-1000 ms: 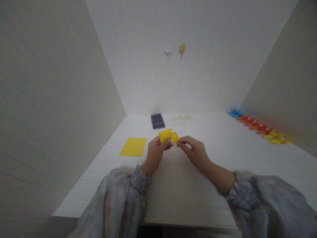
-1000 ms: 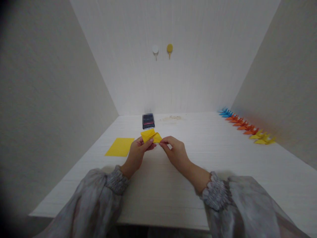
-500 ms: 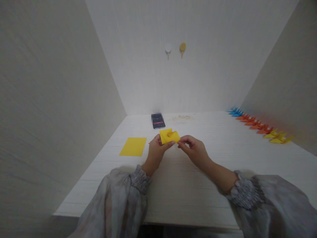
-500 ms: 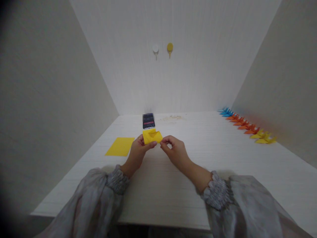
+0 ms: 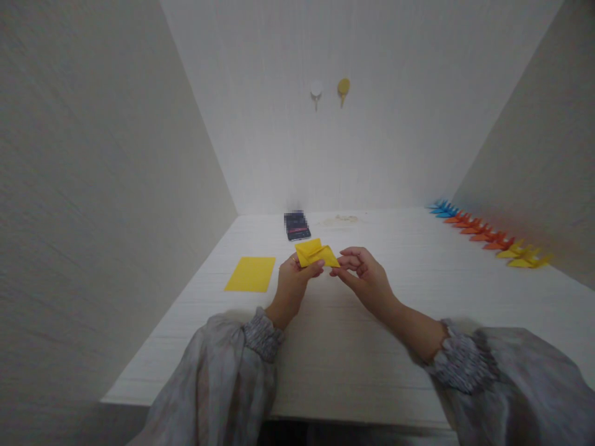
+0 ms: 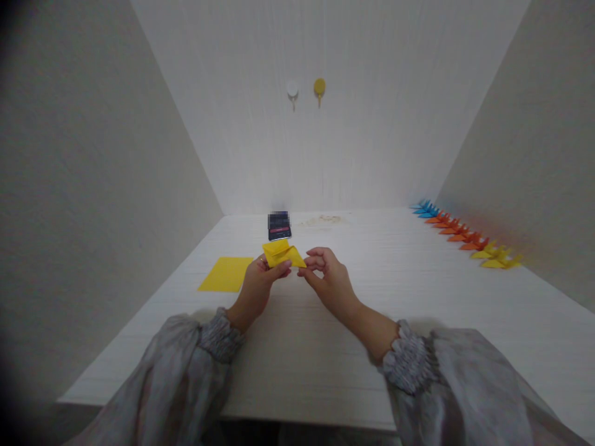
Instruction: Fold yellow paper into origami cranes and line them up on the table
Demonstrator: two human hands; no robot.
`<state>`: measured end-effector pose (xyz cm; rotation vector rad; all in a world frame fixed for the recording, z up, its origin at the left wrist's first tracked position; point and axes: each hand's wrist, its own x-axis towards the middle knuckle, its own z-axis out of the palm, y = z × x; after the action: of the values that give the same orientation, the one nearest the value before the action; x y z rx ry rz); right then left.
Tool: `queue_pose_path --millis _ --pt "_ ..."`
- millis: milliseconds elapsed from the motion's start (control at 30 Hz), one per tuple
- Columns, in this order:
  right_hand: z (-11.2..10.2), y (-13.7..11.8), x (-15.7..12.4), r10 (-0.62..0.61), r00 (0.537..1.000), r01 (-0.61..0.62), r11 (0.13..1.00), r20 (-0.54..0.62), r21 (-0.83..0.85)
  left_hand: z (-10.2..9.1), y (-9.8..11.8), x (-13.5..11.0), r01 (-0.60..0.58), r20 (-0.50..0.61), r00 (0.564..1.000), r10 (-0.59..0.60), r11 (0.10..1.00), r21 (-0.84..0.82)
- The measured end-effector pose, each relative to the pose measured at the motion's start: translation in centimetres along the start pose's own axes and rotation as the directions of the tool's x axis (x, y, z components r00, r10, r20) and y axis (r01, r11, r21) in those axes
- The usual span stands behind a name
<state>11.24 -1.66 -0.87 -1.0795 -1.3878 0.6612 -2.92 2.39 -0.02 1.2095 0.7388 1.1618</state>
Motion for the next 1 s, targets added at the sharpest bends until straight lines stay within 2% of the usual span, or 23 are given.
queue_pose_path --millis 333,533,667,1000 --pt "0.0 -0.3 0.1 0.042 0.999 -0.041 0.999 0.035 -0.026 0.1 0.1 -0.1 0.007 -0.014 1.000 -0.007 1.000 0.018" --pt "0.1 -0.4 0.1 0.131 0.989 -0.136 0.987 0.069 0.087 0.1 0.3 -0.2 -0.007 -0.031 0.999 0.008 0.999 0.034" --pt "0.0 -1.0 0.1 0.207 0.974 -0.208 0.978 0.088 0.003 0.1 0.3 -0.2 -0.010 -0.046 0.999 0.012 0.999 0.040" --pt "-0.1 -1.4 0.1 0.187 0.978 -0.180 0.981 0.096 -0.075 -0.1 0.2 -0.1 -0.001 -0.065 0.998 0.004 0.999 0.040"
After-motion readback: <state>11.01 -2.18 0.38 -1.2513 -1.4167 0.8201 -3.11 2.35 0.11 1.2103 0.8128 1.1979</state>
